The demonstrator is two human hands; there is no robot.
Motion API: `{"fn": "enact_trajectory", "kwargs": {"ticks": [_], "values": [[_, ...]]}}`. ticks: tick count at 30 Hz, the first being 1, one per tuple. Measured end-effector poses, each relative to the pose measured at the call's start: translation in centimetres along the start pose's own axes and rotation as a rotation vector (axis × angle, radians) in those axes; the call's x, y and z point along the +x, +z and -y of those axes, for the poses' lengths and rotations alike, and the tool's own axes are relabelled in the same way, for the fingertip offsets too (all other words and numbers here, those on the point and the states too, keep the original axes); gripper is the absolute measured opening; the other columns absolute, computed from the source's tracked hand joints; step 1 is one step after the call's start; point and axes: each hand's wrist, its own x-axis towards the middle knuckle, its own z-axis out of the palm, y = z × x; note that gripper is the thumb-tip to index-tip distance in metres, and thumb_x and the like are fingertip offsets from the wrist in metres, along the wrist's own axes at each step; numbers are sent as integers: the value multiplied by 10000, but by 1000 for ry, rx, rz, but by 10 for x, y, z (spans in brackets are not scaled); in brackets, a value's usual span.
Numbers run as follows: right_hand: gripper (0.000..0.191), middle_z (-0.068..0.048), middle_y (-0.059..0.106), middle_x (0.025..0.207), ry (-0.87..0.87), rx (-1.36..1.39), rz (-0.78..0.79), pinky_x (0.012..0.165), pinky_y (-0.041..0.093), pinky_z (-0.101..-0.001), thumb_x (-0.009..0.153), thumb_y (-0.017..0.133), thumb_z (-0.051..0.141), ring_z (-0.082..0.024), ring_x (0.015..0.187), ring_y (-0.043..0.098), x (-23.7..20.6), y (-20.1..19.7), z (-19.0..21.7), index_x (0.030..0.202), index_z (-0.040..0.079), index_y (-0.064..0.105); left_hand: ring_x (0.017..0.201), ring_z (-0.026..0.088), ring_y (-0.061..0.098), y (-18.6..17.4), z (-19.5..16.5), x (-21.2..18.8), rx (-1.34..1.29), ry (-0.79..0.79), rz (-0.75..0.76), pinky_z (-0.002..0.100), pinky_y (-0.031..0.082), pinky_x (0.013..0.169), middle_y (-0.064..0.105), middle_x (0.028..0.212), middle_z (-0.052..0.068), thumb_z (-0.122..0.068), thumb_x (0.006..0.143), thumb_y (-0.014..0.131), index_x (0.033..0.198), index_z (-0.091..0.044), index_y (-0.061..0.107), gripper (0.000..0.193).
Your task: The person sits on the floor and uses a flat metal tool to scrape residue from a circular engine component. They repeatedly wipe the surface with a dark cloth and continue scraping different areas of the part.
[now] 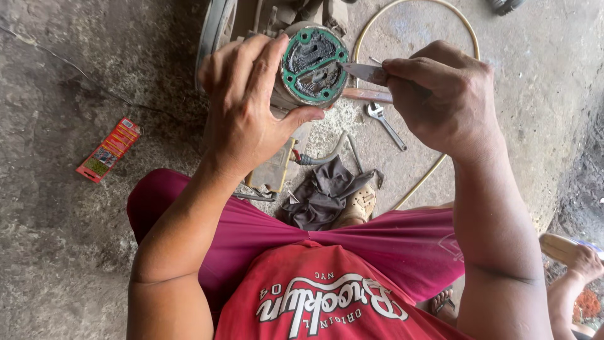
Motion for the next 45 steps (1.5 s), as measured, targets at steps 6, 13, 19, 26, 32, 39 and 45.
{"fn": "enact_trajectory", "kwargs": {"ticks": [6,13,19,26,32,39,45], "values": [[74,-68,722,936,14,-23,4,670,568,-303,1031,786,51,-184,814,729,-2,-11,24,1104,67,791,1352,313,467,-35,-2,3,23,28,-22,514,300,1188,517,1443,101,-642,857,877,1482,-27,494,956],[124,-80,726,982,26,48,-24,728,586,-289,1030,756,27,-182,859,740,-20,-13,28,1146,63,779,1362,310,472,-46,-17,-3,24,38,-34,511,302,1180,520,1463,107,-645,856,875,1478,-21,496,959],[171,-91,722,1013,93,83,-74,726,588,-300,1009,756,-6,-196,875,751,-39,-10,31,1168,55,772,1356,309,478,-36,-24,-7,45,46,-39,512,309,1176,526,1456,107,-662,868,856,1478,-21,497,955],[157,-104,708,998,106,55,-110,727,586,-330,1014,808,43,-222,865,735,-54,-3,38,1164,60,765,1334,309,486,-31,-30,-6,56,33,-26,511,318,1164,538,1441,110,-708,902,825,1502,-31,513,958],[159,-100,712,1038,114,19,-130,712,586,-329,1033,796,52,-218,862,739,-55,-5,36,1188,62,759,1327,302,489,-25,-32,-1,76,66,-36,514,313,1160,541,1434,109,-707,889,791,1524,-30,510,970],[151,-107,698,1043,120,-8,-145,756,599,-331,1027,780,35,-218,922,733,-58,-5,39,1175,48,750,1338,303,485,-20,-33,0,70,56,-24,509,314,1171,540,1448,109,-709,886,796,1532,-38,509,974],[166,-96,724,1016,109,-35,-152,725,589,-348,1001,785,26,-217,889,724,-49,-8,42,1166,34,762,1342,303,486,-19,-32,3,82,54,-19,514,314,1171,539,1444,98,-709,887,804,1491,-35,514,950]]}}
